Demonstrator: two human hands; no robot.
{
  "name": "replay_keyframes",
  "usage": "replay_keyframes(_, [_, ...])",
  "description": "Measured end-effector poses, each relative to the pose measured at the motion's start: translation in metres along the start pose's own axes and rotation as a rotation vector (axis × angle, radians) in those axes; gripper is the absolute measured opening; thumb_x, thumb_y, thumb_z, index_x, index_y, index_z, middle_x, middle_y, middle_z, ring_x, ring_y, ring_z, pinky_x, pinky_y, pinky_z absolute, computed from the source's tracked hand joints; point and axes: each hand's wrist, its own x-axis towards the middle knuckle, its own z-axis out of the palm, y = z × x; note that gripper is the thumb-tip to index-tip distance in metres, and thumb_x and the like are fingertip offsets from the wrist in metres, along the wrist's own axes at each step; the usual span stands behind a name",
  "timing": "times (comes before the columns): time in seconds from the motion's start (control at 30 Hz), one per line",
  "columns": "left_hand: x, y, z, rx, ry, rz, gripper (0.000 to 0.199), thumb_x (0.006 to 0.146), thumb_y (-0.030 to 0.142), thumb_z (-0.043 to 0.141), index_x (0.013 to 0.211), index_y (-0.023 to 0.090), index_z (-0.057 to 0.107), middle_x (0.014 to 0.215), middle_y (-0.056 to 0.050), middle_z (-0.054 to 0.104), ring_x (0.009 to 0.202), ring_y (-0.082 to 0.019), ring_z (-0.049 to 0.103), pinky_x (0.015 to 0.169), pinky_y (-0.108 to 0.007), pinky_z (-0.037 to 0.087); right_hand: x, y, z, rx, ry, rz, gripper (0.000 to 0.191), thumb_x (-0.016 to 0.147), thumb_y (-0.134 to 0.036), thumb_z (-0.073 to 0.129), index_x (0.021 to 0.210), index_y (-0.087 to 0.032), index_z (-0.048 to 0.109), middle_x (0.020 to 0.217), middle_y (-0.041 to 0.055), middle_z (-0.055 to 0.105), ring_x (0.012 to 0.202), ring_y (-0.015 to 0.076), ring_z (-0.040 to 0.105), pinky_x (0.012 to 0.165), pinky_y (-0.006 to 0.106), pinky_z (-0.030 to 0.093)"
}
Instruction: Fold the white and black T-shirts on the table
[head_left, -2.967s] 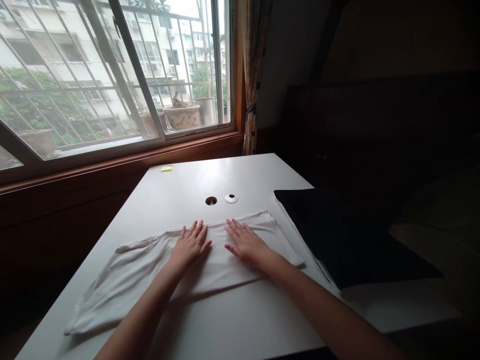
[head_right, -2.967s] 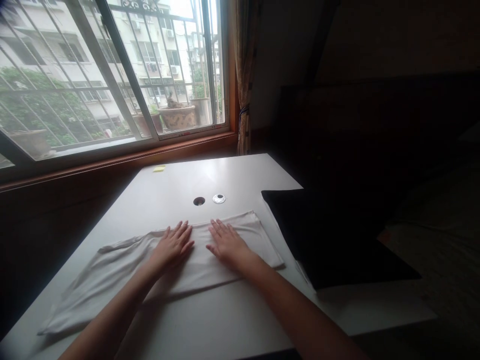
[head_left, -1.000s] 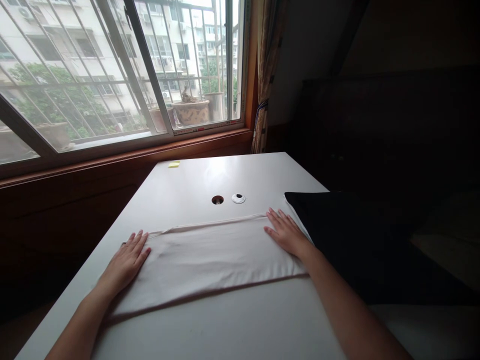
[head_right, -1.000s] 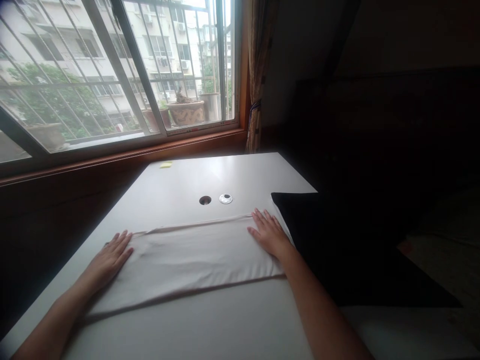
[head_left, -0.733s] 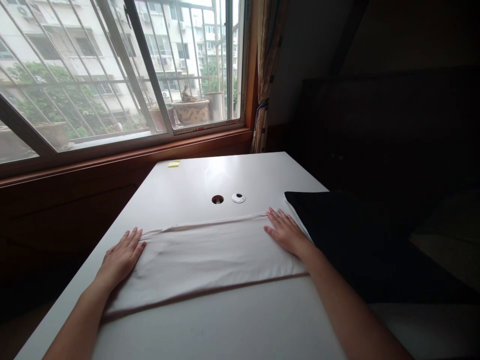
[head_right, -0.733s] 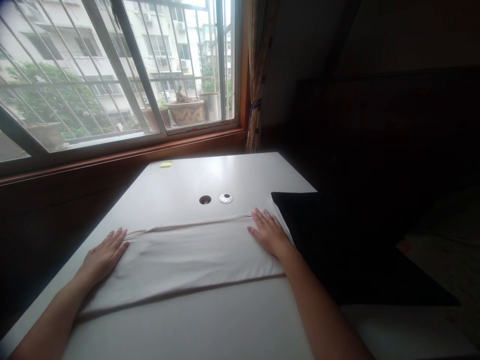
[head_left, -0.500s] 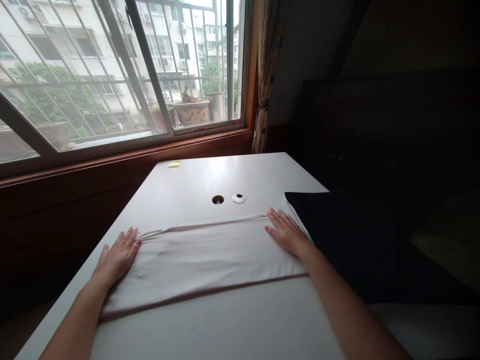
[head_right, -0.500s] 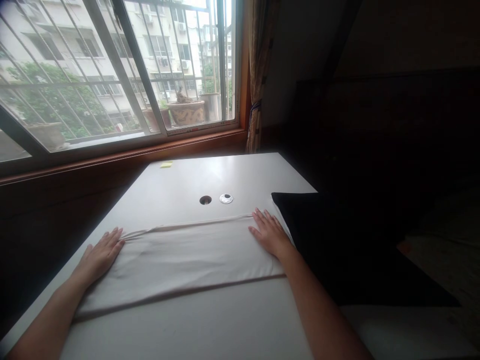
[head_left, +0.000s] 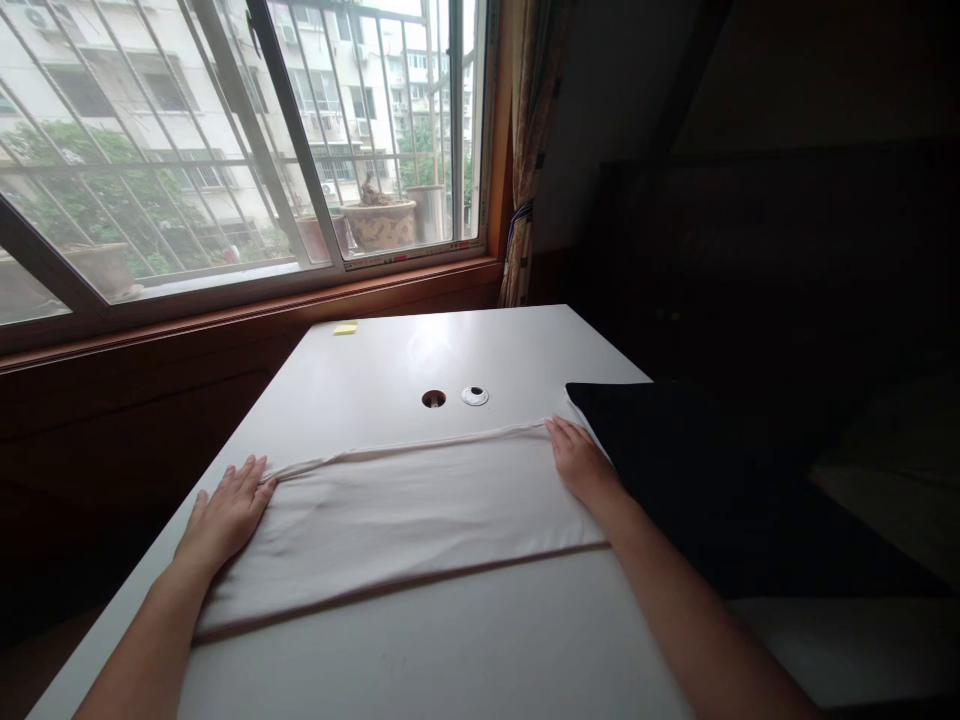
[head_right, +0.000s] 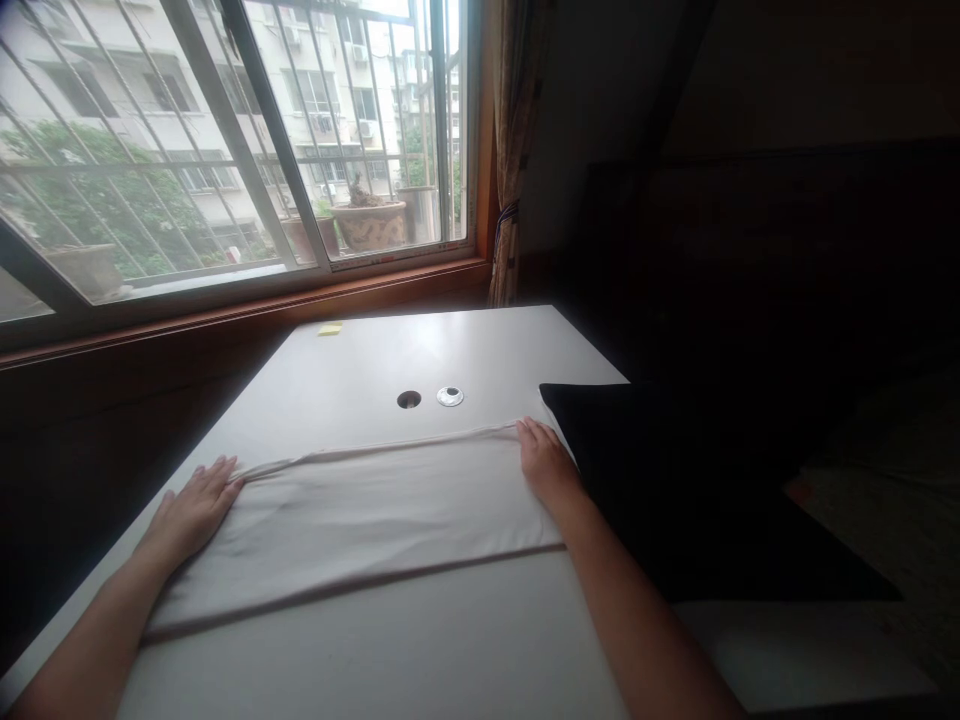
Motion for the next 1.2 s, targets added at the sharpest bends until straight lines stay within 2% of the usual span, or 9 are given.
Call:
replay_keyframes(0.1, [0.0, -0.002, 0.0, 0.0, 0.009, -0.007, 0.072, 0.102, 0.062, 0.019, 0.164, 0.025, 0.027, 0.172, -0.008, 0.023, 0.159, -0.037, 0.014, 0.119, -0.072, 0.018, 0.001, -0.004, -0.006, -0.027, 0.004, 0.026, 0.047, 0.1, -0.009, 0.034, 0.137, -0.011, 0.064, 0.138, 0.0161, 0.065, 0.129, 0.0271, 0.056, 0.112, 0.041, 0.045])
replay_keyframes(0.23, [-0.001, -0.008, -0.001, -0.007, 0.017, -0.005, 0.07, 0.102, 0.061, 0.02, 0.164, 0.028, 0.027, 0.172, -0.007, 0.024, 0.159, -0.038, 0.013, 0.119, -0.072, 0.017, 0.004, -0.013, -0.02, -0.052, -0.046, 0.084, 0.041, 0.101, -0.014, 0.041, 0.135, -0.016, 0.064, 0.127, 0.014, 0.068, 0.117, 0.0282, 0.06, 0.105, 0.04, 0.047])
replay_keyframes(0.37, [-0.001, -0.018, -0.003, 0.0, 0.019, -0.015, 0.071, 0.102, 0.061, 0.019, 0.163, 0.026, 0.028, 0.171, -0.008, 0.025, 0.158, -0.039, 0.015, 0.118, -0.074, 0.017, 0.0, -0.026, -0.036, -0.087, -0.112, 0.116, 0.04, 0.099, -0.018, 0.049, 0.137, -0.012, 0.061, 0.119, 0.0178, 0.067, 0.108, 0.0311, 0.061, 0.099, 0.042, 0.048])
replay_keyframes(0.5, [-0.002, -0.024, -0.003, -0.006, 0.014, -0.026, 0.073, 0.101, 0.062, 0.019, 0.163, 0.025, 0.029, 0.171, -0.009, 0.026, 0.158, -0.039, 0.015, 0.118, -0.074, 0.016, -0.015, -0.038, -0.049, -0.048, -0.205, 0.125, 0.041, 0.097, -0.019, 0.052, 0.136, -0.011, 0.059, 0.119, 0.0201, 0.066, 0.109, 0.0316, 0.062, 0.097, 0.041, 0.047])
replay_keyframes(0.67, [-0.003, -0.024, -0.004, 0.001, -0.007, -0.035, 0.073, 0.101, 0.062, 0.016, 0.163, 0.026, 0.028, 0.172, -0.007, 0.023, 0.159, -0.036, 0.013, 0.12, -0.072, 0.015, -0.032, -0.039, -0.064, 0.012, -0.367, 0.332, 0.039, 0.094, -0.032, 0.061, 0.127, -0.011, 0.061, 0.117, 0.0201, 0.068, 0.109, 0.0313, 0.066, 0.088, 0.035, 0.046])
replay_keyframes(0.77, [-0.003, -0.024, -0.003, -0.001, -0.009, -0.04, 0.072, 0.102, 0.062, 0.016, 0.163, 0.027, 0.028, 0.172, -0.007, 0.023, 0.158, -0.037, 0.015, 0.12, -0.072, 0.014, -0.036, -0.033, -0.07, 0.144, -0.445, 0.476, 0.042, 0.093, -0.039, 0.063, 0.124, -0.012, 0.06, 0.113, 0.0178, 0.071, 0.105, 0.0299, 0.068, 0.08, 0.032, 0.046])
replay_keyframes(0.9, [-0.003, -0.024, -0.002, -0.012, 0.012, -0.036, 0.07, 0.102, 0.06, 0.018, 0.163, 0.026, 0.03, 0.172, -0.008, 0.025, 0.158, -0.037, 0.016, 0.12, -0.071, 0.014, -0.04, -0.03, -0.075, 0.266, -0.522, 0.542, 0.027, 0.091, -0.043, 0.061, 0.098, -0.018, 0.064, 0.096, 0.011, 0.073, 0.088, 0.0258, 0.068, 0.069, 0.029, 0.041])
replay_keyframes(1.0, [-0.003, -0.024, -0.002, 0.004, 0.004, -0.044, 0.07, 0.102, 0.061, 0.016, 0.163, 0.027, 0.029, 0.172, -0.007, 0.023, 0.158, -0.036, 0.016, 0.12, -0.071, 0.015, -0.042, -0.032, -0.078, 0.297, -0.513, 0.515, 0.022, 0.09, -0.042, 0.06, 0.083, -0.021, 0.061, 0.085, 0.0068, 0.071, 0.079, 0.0229, 0.066, 0.064, 0.028, 0.037])
replay_keyframes(1.2, [-0.002, -0.026, -0.001, 0.008, 0.001, -0.05, 0.07, 0.102, 0.06, 0.016, 0.163, 0.028, 0.03, 0.172, -0.006, 0.024, 0.158, -0.035, 0.017, 0.12, -0.071, 0.015, -0.042, -0.031, -0.084, 0.436, -0.389, 0.552, 0.024, 0.092, -0.044, 0.056, 0.089, -0.022, 0.063, 0.087, 0.0058, 0.072, 0.08, 0.0223, 0.066, 0.065, 0.026, 0.041])
